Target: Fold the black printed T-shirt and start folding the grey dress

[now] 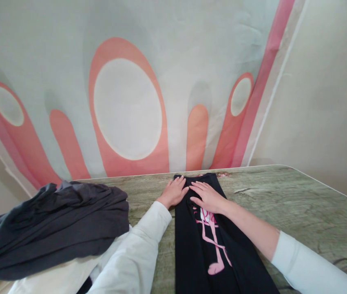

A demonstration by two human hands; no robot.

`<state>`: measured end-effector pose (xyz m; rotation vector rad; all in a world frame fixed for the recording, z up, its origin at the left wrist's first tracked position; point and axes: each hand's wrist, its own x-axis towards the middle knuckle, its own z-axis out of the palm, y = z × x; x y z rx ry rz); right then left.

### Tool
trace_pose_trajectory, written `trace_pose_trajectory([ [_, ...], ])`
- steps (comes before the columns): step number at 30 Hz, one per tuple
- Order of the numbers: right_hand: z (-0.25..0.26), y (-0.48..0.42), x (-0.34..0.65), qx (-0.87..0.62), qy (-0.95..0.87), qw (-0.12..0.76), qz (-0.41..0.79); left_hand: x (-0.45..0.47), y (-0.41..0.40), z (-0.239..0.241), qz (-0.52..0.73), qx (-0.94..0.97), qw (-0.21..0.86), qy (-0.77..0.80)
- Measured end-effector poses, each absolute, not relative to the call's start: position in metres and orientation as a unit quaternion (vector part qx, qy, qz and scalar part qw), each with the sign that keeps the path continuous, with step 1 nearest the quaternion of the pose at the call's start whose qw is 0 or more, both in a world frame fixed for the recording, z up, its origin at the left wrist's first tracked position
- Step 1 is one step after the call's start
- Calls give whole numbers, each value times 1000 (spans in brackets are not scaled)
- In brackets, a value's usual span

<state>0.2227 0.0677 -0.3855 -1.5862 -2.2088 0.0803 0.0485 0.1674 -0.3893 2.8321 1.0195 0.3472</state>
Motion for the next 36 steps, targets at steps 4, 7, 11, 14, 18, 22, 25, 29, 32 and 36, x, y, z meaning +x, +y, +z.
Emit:
trace_pose_trajectory([
  [4,-388,65,223,-582,-795,163,53,50,181,-390,92,916,56,387],
  [7,-388,65,224,-582,-797,151,57,46,190,-392,106,893,55,433],
  [11,-389,66,225,-580,-798,155,57,36,197,-393,192,858,42,474],
  [14,-391,66,226,-579,-796,164,59,30,200,-391,223,836,40,500],
  [18,-390,66,225,-576,-796,173,64,32,203,-387,243,816,49,522],
  [22,-387,68,227,-575,-791,193,83,38,204,-385,243,820,56,515],
  [25,-386,72,231,-586,-777,212,87,41,208,-383,233,831,62,502],
  [29,-389,75,238,-598,-766,218,88,42,217,-383,216,850,72,475],
  [32,-392,75,240,-601,-765,216,87,42,223,-383,207,862,76,456],
  [36,-394,75,239,-597,-761,236,89,44,230,-384,202,869,72,446],
])
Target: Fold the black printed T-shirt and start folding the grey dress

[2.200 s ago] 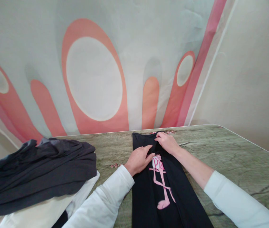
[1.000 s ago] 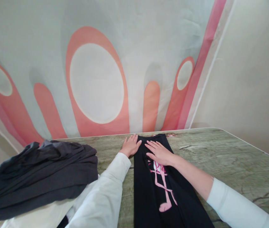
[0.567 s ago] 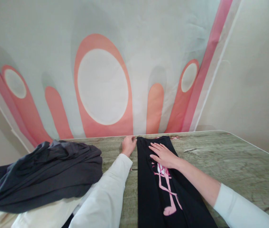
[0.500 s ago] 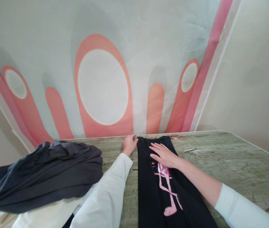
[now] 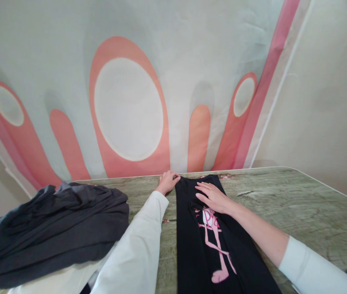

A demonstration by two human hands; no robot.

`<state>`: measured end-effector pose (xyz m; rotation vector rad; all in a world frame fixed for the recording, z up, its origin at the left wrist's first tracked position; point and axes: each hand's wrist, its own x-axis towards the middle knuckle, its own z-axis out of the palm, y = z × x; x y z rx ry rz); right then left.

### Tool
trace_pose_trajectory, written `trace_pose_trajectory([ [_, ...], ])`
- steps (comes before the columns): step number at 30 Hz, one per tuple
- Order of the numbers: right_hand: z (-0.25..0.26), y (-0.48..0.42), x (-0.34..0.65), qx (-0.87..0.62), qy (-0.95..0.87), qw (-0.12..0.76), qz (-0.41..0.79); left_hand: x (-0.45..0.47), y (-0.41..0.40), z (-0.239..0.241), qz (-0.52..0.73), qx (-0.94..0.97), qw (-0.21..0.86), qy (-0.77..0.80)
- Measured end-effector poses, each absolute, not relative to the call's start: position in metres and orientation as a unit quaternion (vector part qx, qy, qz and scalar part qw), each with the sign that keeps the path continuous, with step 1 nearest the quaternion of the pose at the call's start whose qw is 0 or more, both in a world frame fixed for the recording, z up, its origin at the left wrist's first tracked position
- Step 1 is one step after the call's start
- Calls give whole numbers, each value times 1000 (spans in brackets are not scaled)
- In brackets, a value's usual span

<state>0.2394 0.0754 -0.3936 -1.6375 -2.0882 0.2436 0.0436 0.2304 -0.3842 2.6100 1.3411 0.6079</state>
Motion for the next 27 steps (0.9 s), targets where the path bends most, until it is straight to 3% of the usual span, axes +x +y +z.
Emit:
trace_pose_trajectory([
  [7,-395,91,254,-622,-666,402,94,48,237,-388,201,861,62,463],
  [20,-416,104,270,-649,-606,444,120,44,229,-378,240,879,8,412],
  [27,-412,99,264,-649,-620,437,51,51,208,-361,246,876,-60,410],
])
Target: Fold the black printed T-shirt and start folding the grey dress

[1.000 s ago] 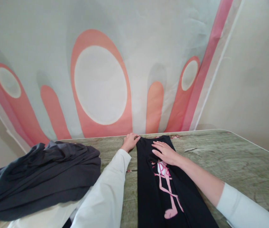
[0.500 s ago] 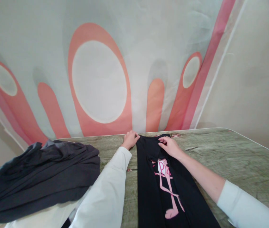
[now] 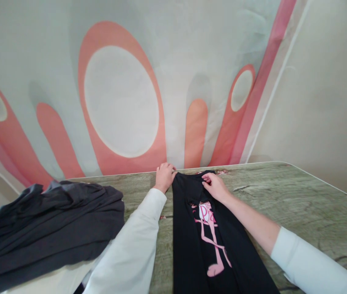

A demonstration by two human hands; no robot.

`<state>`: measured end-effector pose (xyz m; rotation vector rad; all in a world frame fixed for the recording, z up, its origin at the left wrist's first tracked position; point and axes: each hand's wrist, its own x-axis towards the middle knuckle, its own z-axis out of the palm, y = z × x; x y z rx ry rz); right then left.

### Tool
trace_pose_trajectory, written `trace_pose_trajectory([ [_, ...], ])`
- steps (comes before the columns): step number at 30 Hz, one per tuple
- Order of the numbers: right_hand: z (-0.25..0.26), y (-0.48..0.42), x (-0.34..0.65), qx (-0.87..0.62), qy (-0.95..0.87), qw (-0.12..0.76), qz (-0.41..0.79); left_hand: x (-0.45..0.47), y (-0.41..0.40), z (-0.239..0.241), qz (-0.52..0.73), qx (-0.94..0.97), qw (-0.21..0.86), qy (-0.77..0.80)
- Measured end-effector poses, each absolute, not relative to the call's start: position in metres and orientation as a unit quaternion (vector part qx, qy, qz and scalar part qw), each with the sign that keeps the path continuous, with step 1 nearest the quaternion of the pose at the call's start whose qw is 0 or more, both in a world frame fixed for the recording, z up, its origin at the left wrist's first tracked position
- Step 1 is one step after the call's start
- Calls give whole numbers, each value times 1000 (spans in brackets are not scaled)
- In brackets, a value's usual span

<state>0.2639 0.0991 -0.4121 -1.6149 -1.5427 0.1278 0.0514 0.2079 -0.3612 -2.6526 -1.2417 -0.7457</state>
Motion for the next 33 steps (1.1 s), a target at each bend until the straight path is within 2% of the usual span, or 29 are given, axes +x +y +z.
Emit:
trace_pose_trajectory([
  [9,-402,90,263,-634,-664,392,-52,84,140,-368,-193,-924,17,-331],
  [14,-398,90,289,-654,-657,362,-101,85,133,-379,-184,-927,-7,-327],
  [22,-406,94,300,-647,-700,297,-52,77,150,-384,-66,-948,-41,-310],
  [28,-410,91,296,-691,-692,206,-29,79,154,-388,-91,-940,-37,-327],
  [33,-412,88,296,-696,-686,211,-38,78,161,-391,-166,-930,-48,-324],
])
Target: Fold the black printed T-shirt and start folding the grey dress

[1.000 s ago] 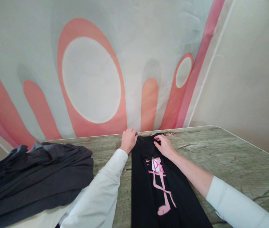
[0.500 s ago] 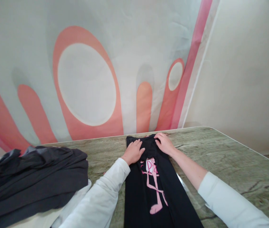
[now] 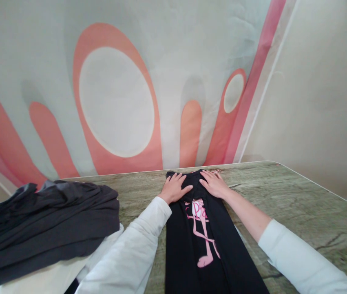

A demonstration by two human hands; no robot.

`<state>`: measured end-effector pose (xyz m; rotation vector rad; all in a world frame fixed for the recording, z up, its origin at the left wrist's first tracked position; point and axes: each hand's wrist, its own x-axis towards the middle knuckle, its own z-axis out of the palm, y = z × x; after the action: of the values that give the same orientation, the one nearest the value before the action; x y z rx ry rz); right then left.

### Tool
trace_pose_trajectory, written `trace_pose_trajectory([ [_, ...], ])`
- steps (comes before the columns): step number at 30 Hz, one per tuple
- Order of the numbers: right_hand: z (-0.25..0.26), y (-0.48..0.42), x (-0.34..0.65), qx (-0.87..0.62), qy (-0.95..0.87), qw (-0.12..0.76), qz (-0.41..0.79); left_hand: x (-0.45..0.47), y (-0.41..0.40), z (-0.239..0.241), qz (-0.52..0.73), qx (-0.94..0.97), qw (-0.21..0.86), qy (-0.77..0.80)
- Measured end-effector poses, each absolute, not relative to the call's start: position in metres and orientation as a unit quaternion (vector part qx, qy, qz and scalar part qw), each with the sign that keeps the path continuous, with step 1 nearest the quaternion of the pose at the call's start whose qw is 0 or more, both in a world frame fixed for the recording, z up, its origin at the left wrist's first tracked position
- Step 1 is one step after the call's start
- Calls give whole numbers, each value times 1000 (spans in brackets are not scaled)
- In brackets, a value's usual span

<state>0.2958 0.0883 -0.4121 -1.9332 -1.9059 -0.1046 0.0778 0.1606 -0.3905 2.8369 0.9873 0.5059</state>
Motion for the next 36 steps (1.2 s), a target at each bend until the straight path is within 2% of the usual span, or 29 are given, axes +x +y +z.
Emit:
trace_pose_trajectory([
  [5,-399,84,289,-668,-677,293,-99,60,178,-385,300,863,42,405],
  [9,-390,79,273,-567,-748,340,-58,48,186,-382,288,852,16,438],
  [14,-393,77,261,-524,-794,310,3,52,184,-387,201,900,11,386],
  [21,-400,82,272,-578,-783,229,7,54,183,-391,99,921,29,376],
  [27,-406,85,274,-596,-764,246,16,54,180,-390,125,894,9,430],
  [31,-400,81,273,-584,-762,279,-19,57,163,-379,168,912,-25,373],
  [36,-383,67,263,-558,-764,321,-32,60,129,-371,154,943,24,292],
])
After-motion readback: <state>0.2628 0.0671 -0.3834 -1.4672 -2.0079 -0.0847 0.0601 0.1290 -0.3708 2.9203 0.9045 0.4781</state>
